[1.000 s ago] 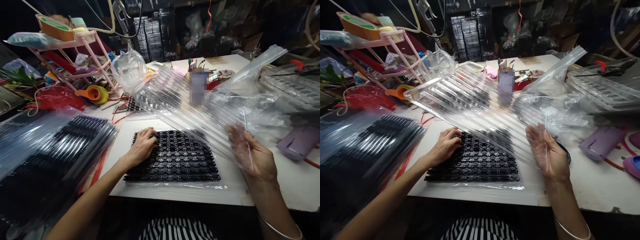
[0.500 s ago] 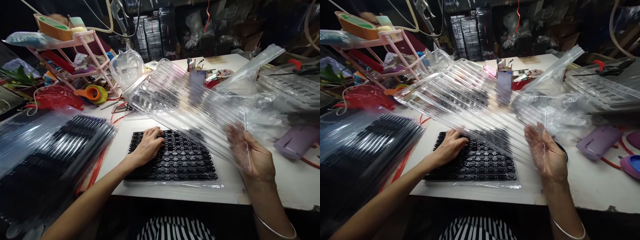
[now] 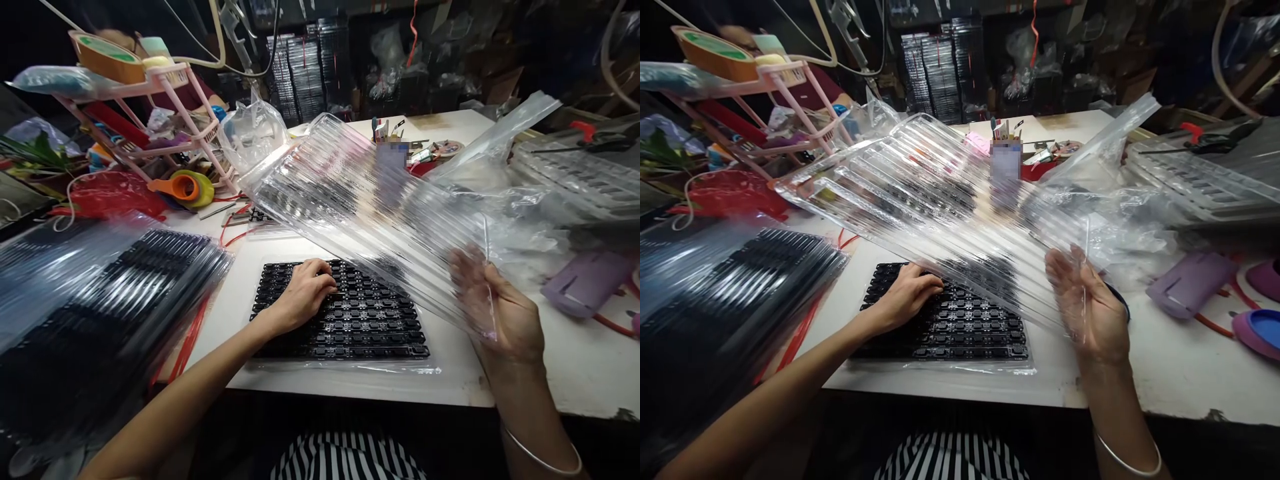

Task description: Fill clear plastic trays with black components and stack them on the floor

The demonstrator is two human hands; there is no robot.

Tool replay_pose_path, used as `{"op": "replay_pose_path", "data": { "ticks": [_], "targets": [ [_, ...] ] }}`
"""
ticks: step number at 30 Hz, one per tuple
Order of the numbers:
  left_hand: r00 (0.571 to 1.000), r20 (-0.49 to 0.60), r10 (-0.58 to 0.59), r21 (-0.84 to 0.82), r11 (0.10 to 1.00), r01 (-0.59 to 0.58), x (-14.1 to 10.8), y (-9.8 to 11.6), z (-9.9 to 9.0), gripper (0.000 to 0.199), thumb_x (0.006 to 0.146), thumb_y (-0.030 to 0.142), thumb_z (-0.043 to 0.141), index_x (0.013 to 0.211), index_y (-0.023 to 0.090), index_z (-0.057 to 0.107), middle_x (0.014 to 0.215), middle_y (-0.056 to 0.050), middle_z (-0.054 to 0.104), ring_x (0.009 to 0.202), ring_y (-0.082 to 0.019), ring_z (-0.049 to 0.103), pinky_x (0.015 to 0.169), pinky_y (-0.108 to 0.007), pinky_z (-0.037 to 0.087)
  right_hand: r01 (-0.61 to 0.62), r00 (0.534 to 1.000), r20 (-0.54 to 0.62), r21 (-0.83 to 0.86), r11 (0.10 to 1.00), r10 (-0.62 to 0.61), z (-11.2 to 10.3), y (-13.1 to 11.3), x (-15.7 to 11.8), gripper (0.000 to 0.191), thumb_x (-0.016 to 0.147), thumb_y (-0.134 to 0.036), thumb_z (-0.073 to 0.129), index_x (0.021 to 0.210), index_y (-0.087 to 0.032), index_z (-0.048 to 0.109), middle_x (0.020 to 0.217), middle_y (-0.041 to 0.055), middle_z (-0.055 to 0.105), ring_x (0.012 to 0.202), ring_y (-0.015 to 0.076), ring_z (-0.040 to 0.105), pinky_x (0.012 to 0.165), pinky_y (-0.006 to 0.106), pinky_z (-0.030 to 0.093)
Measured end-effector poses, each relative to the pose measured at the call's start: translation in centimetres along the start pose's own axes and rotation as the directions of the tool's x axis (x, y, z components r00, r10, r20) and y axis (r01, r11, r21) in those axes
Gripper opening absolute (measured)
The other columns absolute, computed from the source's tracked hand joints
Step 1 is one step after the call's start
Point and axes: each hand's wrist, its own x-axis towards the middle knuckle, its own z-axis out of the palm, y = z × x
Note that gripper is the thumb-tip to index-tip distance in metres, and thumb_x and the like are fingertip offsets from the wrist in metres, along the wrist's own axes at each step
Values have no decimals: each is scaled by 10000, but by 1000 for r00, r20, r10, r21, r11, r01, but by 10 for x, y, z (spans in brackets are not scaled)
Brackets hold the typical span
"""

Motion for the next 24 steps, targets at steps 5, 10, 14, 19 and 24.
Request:
{"op": "replay_pose_path", "data": {
  "ticks": [5,10,14,19,24],
  "targets": [
    [1000,17,7,-15,1000,-7,1,1,-4,102,860,249,566,847,194,651,984,-64,549,963,-223,479,816,-385,388,24,999,24,-28,999,-23,-3,-1,0,348,913,-158,331,1053,-222,643,991,24,712,1044,110,616,1001,279,444],
    [999,45,16,-6,1000,-15,2,6,5,107,855,217,563,812,191,657,1002,-72,553,971,-234,469,828,-414,371,65,995,81,-49,997,-61,-9,2,4,322,896,-170,363,1057,-216,639,1010,53,703,1046,130,615,970,313,470],
    [999,46,13,3,1000,-13,3,7,6,137,853,179,547,778,191,662,971,-71,562,945,-232,471,807,-410,373,60,995,77,-37,998,-57,-8,2,3,323,905,-175,358,1065,-217,636,1012,53,700,1022,137,630,979,336,461],
    [999,34,13,0,1000,-13,8,7,2,161,872,191,518,800,180,662,966,-75,570,961,-232,476,818,-403,371,22,1000,11,4,1000,-22,-3,-1,-1,340,917,-166,331,1066,-206,634,968,39,712,980,125,649,983,318,456],
    [996,75,57,3,998,-58,13,13,6,259,860,86,448,965,204,654,1074,-90,548,1049,-241,453,885,-431,355,51,998,43,-23,998,-50,-5,0,1,336,912,-167,336,1053,-220,637,959,29,715,993,133,644,989,351,455]
  ]
}}
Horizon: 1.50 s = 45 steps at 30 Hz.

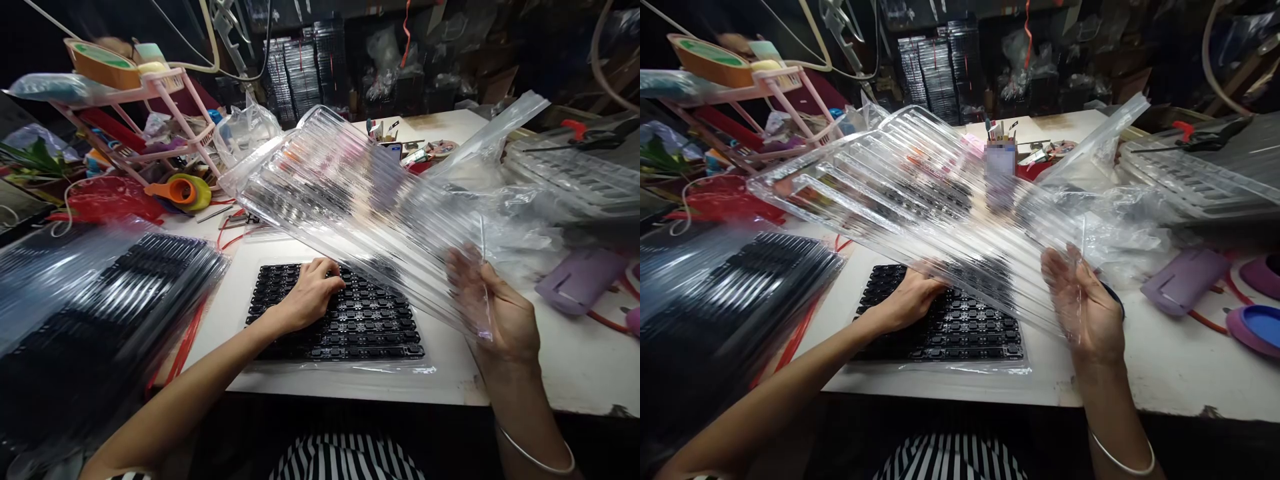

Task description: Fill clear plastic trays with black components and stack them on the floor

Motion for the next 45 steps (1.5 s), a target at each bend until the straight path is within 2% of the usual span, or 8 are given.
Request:
{"op": "replay_pose_path", "data": {
  "ticks": [7,13,19,26,33,39,42,45],
  "targets": [
    [999,14,-30,-13,999,30,2,0,-4,312,833,48,422,978,205,649,1082,-97,546,1070,-254,447,883,-453,373,-2,1000,0,38,999,2,1,-1,0,337,908,-161,337,1059,-193,637,958,54,714,983,132,649,959,302,476],
    [959,-163,-230,-70,973,221,-6,-37,-33,233,885,174,430,917,205,658,1023,-78,553,1018,-241,475,883,-460,396,-20,996,-89,101,995,29,10,-6,-4,355,908,-134,322,1072,-138,637,939,91,713,887,143,682,868,267,534],
    [926,-211,-312,-98,950,298,-18,-63,-39,187,855,198,489,864,192,676,928,-63,561,947,-224,516,873,-420,418,-21,992,-126,79,997,31,14,-6,-5,352,906,-134,329,1072,-131,640,914,84,713,814,137,691,850,253,538],
    [948,-159,-277,-105,959,263,-16,-63,-33,182,852,203,505,859,197,687,892,-50,591,873,-198,538,801,-364,442,8,992,-126,56,998,-1,10,-1,-1,338,891,-136,356,1071,-133,641,957,101,700,893,152,678,843,257,542],
    [953,-158,-260,-79,965,250,-15,-64,-15,105,787,178,579,778,197,682,873,-77,589,909,-261,477,824,-472,374,14,993,-117,21,1000,-11,10,-1,-1,324,880,-148,387,1078,-138,642,958,93,701,887,150,676,868,251,527],
    [921,-223,-320,-291,923,250,-12,-52,-41,265,858,376,507,793,179,673,855,-86,622,864,-237,540,803,-440,430,29,993,-115,32,999,-26,10,0,-1,305,863,-127,394,1044,-129,640,934,106,705,869,163,685,821,254,550],
    [888,-179,-424,-615,753,235,-16,-39,-73,593,904,580,245,940,150,652,916,-119,667,857,-241,618,739,-412,500,138,990,-36,-7,990,-138,9,3,-3,311,822,-102,433,1064,-127,627,911,124,711,891,192,684,873,311,531],
    [870,22,-493,-942,280,183,-27,-24,-102,726,856,682,225,1000,104,640,943,-154,688,856,-286,656,694,-418,539,244,969,66,-99,965,-238,13,5,-10,376,793,-85,449,1124,-177,603,890,121,717,826,212,697,893,380,513]
  ]
}}
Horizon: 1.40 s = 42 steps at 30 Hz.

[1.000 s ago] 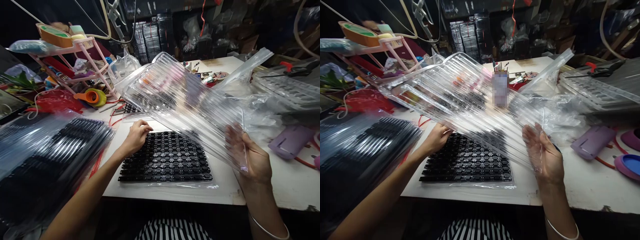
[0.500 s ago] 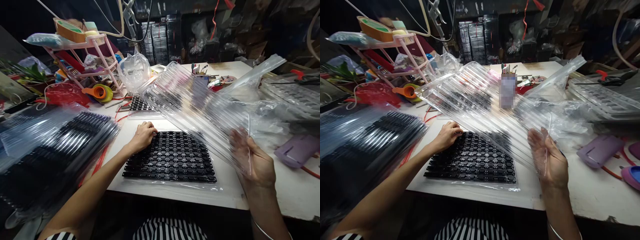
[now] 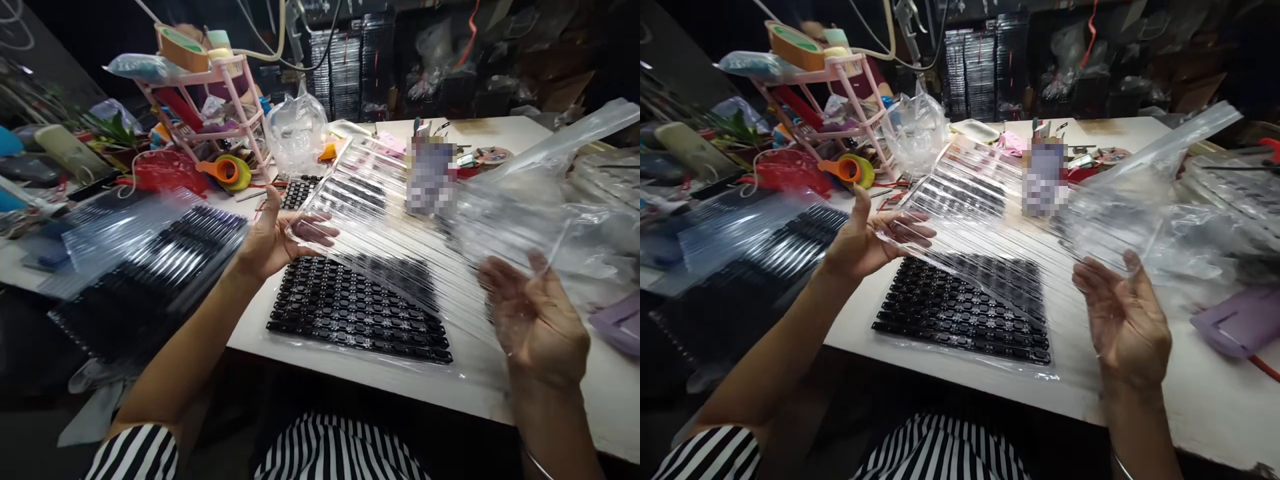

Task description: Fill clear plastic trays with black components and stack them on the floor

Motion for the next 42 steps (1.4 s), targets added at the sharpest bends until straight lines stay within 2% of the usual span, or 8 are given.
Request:
{"op": "replay_pose_path", "data": {
  "ticks": [6,11,17,26,30,34,39,42],
  "targets": [
    [990,-39,-136,-112,985,131,-38,14,-9,196,857,218,544,977,74,602,754,-120,713,743,-237,693,649,-336,567,86,988,130,-68,994,-77,8,-5,-8,416,811,-98,434,1169,-250,583,868,81,723,751,200,699,760,363,552],
    [984,-178,26,-114,992,-46,-57,7,-15,161,864,230,562,988,130,582,744,-60,713,776,-227,699,707,-342,575,-113,925,338,-192,975,173,3,-9,-11,379,827,-266,552,1203,-222,540,880,92,719,723,237,702,661,373,573],
    [956,-264,129,-67,986,-151,-70,-1,-22,181,831,270,624,986,183,589,756,-26,727,746,-218,703,676,-292,577,-111,813,499,-373,921,300,4,-22,-25,667,805,-365,646,1378,-229,331,832,46,728,722,230,700,658,380,563],
    [914,-406,-15,11,1000,21,-87,-9,-22,213,732,282,723,910,194,645,693,-17,722,682,-127,677,727,-167,539,37,874,455,-411,911,171,4,-26,-31,654,763,-395,696,1332,-188,447,653,-35,636,549,136,614,541,288,518],
    [936,-353,-2,21,1000,10,-89,-13,-29,232,733,277,719,938,192,649,685,-17,714,654,-144,672,613,-174,554,20,881,450,-348,937,148,10,-25,-25,536,720,-385,733,1196,-203,567,731,-30,640,682,136,646,680,291,529],
    [956,-294,11,15,1000,-7,-83,-12,-35,288,742,301,717,995,180,653,655,5,687,547,-131,639,473,-173,528,-41,920,364,-275,961,143,18,-35,-11,372,733,-393,703,1029,-175,645,766,10,679,619,107,617,571,226,502],
    [952,-259,162,-271,934,-232,-73,-14,-23,542,728,548,658,1150,212,607,1055,-46,682,985,-205,635,890,-306,516,97,995,29,-31,995,-96,30,-32,-9,125,828,-287,588,873,-195,661,691,-27,671,613,80,623,586,187,513],
    [997,-18,78,-195,978,-80,-78,-27,9,440,768,378,687,1165,203,610,1157,-95,644,1073,-262,595,942,-397,476,29,975,219,44,999,-38,43,-13,-34,125,822,-267,611,936,-230,646,875,-22,699,794,99,656,743,231,536]
  ]
}}
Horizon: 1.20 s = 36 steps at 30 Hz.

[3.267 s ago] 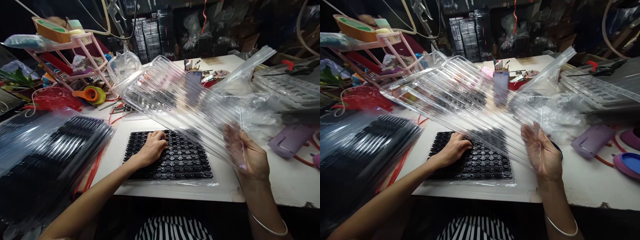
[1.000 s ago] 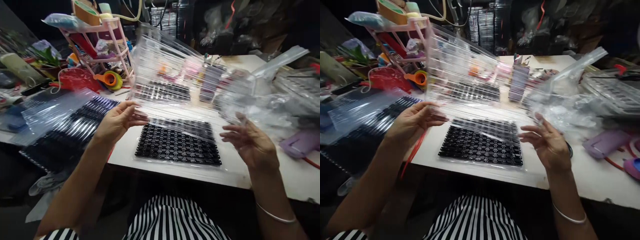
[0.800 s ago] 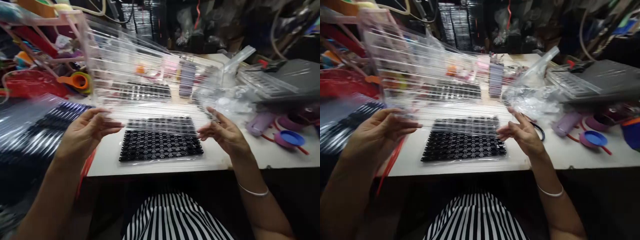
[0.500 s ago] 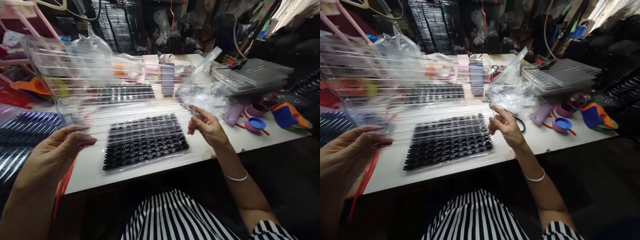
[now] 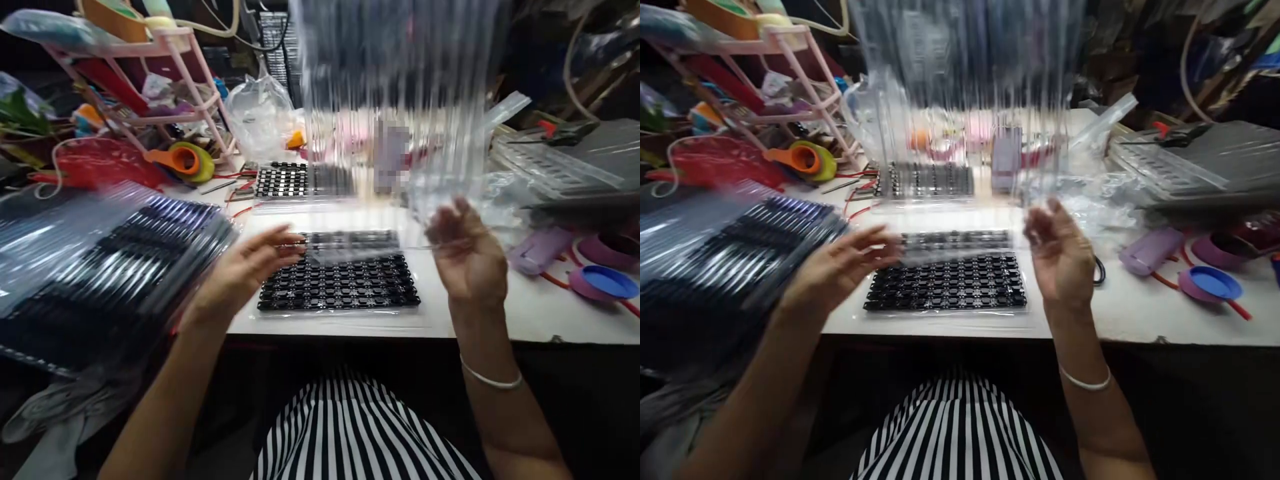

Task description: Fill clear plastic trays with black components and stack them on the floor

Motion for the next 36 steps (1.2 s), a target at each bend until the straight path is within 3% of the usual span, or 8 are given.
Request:
{"op": "replay_pose_path", "data": {
  "ticks": [3,6,8,14,19,25,29,36],
  "targets": [
    [971,211,-111,0,994,113,-9,-26,45,593,712,265,751,1261,262,528,1319,-87,541,1179,-270,519,966,-399,447,-136,951,271,-71,988,150,28,26,-35,198,747,-193,696,919,-245,612,942,-12,699,858,144,662,806,310,542],
    [999,14,50,-151,987,-47,-11,-44,82,372,808,308,655,1161,241,561,1224,-61,596,1160,-217,530,987,-353,415,-143,925,347,-60,988,155,51,49,-62,185,732,-173,719,840,-241,586,887,-29,695,876,146,656,836,333,538],
    [986,-139,93,-131,985,-111,-10,-44,87,171,863,325,577,967,190,593,1032,-48,658,1033,-191,599,928,-333,453,-168,918,353,-69,983,181,55,55,-66,145,754,-193,707,852,-227,605,866,-20,697,853,149,661,825,340,543],
    [957,-288,27,154,988,18,-20,-21,15,247,830,375,602,940,154,605,727,-21,672,700,-159,642,740,-304,491,-118,969,200,-144,983,146,9,19,-30,136,779,-271,681,894,-227,622,849,21,726,828,182,686,709,308,569],
    [900,-435,28,255,963,93,-42,-18,-35,395,770,369,660,1079,126,625,669,-13,633,655,-143,559,656,-269,421,-292,937,86,-336,896,338,-33,-8,-17,348,753,-279,693,1082,-261,579,903,53,717,709,195,682,636,323,574],
    [899,-438,-13,518,814,264,-56,-34,-45,427,837,486,497,1002,126,657,587,19,538,598,-146,504,628,-285,407,-502,806,45,-478,721,591,-53,-4,-35,721,716,-363,729,1350,-202,425,820,56,681,636,197,640,538,312,542],
    [917,-399,9,704,644,300,-61,-48,-52,389,860,475,441,771,172,669,688,-15,585,733,-199,566,746,-323,429,-428,814,53,-618,660,578,-64,-4,-43,817,720,-433,716,1406,-177,356,787,50,654,606,177,599,490,281,499],
    [946,-324,-4,790,549,273,-61,-56,-51,385,886,399,414,1124,189,631,887,-56,622,901,-227,578,853,-366,426,-303,826,44,-807,508,562,-81,-5,-52,831,768,-563,609,1419,-129,328,666,25,615,576,183,557,489,301,459]
  ]
}}
